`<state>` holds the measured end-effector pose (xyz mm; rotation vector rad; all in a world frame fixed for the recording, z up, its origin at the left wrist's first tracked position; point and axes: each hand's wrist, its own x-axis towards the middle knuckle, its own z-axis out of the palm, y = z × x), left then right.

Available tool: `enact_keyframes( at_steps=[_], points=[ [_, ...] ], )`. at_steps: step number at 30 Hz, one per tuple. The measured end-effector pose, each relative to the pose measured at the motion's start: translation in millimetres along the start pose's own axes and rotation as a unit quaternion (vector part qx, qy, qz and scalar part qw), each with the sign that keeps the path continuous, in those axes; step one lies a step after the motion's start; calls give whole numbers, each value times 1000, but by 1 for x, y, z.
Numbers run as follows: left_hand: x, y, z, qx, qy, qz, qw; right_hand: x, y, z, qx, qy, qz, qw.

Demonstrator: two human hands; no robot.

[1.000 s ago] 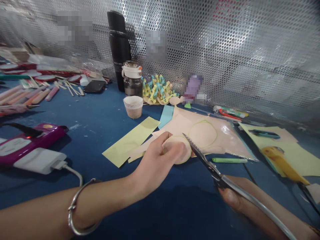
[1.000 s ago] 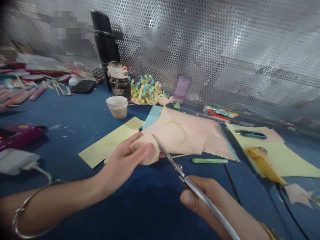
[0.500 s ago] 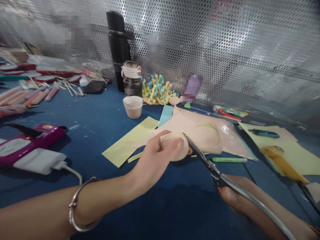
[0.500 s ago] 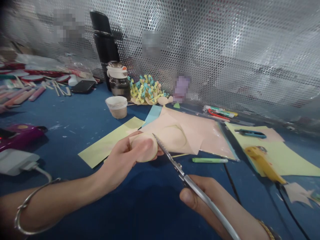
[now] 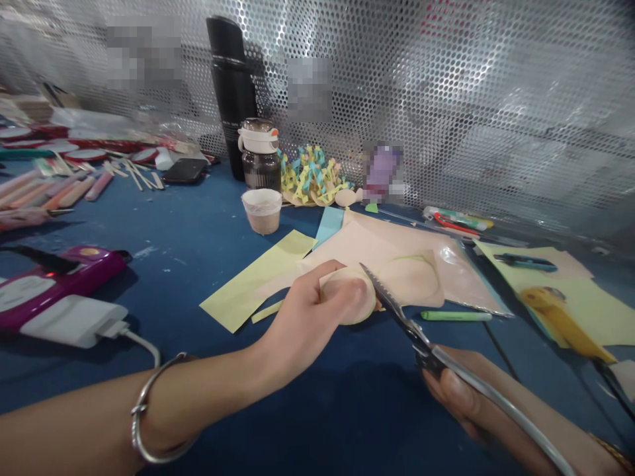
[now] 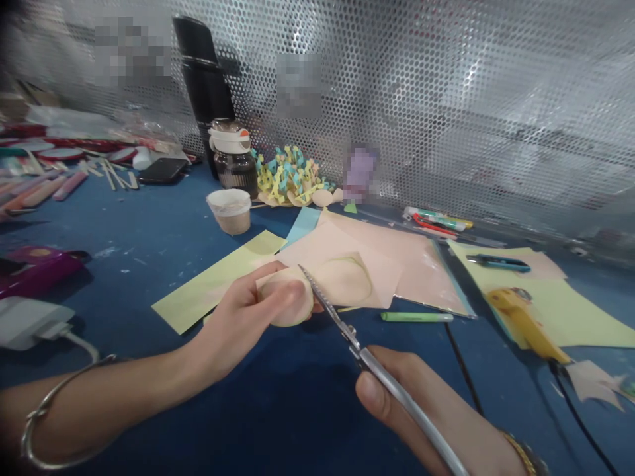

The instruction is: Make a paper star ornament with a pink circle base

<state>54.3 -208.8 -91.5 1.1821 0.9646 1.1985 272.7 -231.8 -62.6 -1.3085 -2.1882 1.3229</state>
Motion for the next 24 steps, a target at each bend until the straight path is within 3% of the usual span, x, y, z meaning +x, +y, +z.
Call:
enact_keyframes(
  at_steps=[24],
  points=[
    [0, 3, 0, 18, -1, -13, 1000, -5, 2, 3, -1, 67, 21, 998]
  ],
)
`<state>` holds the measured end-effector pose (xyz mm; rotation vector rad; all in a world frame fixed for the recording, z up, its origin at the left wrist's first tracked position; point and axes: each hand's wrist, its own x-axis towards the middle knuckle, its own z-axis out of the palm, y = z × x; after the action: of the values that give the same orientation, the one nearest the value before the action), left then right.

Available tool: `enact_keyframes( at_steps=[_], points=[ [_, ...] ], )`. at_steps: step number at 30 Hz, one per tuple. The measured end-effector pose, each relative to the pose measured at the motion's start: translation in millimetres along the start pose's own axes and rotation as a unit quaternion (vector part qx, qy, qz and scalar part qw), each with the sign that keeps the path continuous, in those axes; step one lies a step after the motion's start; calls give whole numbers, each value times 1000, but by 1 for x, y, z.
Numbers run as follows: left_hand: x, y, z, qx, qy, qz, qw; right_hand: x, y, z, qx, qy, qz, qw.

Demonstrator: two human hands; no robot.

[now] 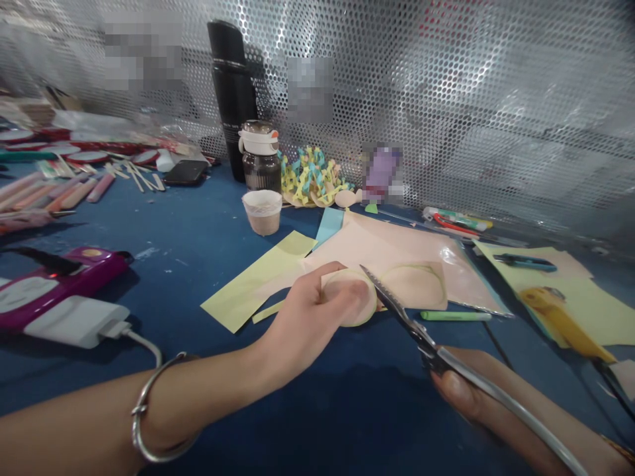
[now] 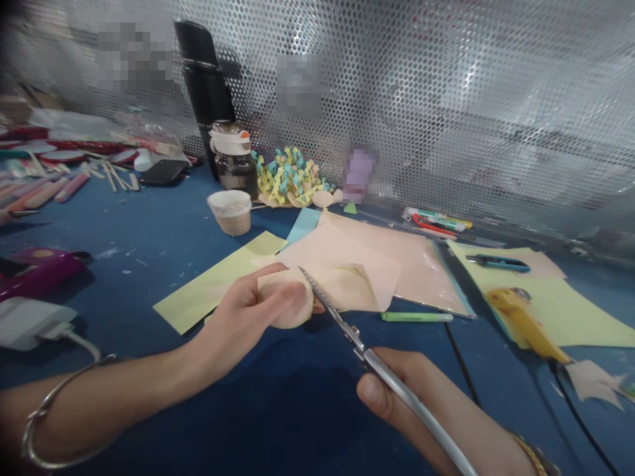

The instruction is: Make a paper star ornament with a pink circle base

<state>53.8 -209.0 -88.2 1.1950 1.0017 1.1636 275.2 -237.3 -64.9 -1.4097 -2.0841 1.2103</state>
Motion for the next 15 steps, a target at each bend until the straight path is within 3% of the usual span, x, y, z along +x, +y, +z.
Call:
enact_keyframes(
  at_steps=[15],
  points=[
    [2, -3, -3, 17, -16, 21, 1000, 1, 7, -8, -84, -8, -37, 996]
  ],
)
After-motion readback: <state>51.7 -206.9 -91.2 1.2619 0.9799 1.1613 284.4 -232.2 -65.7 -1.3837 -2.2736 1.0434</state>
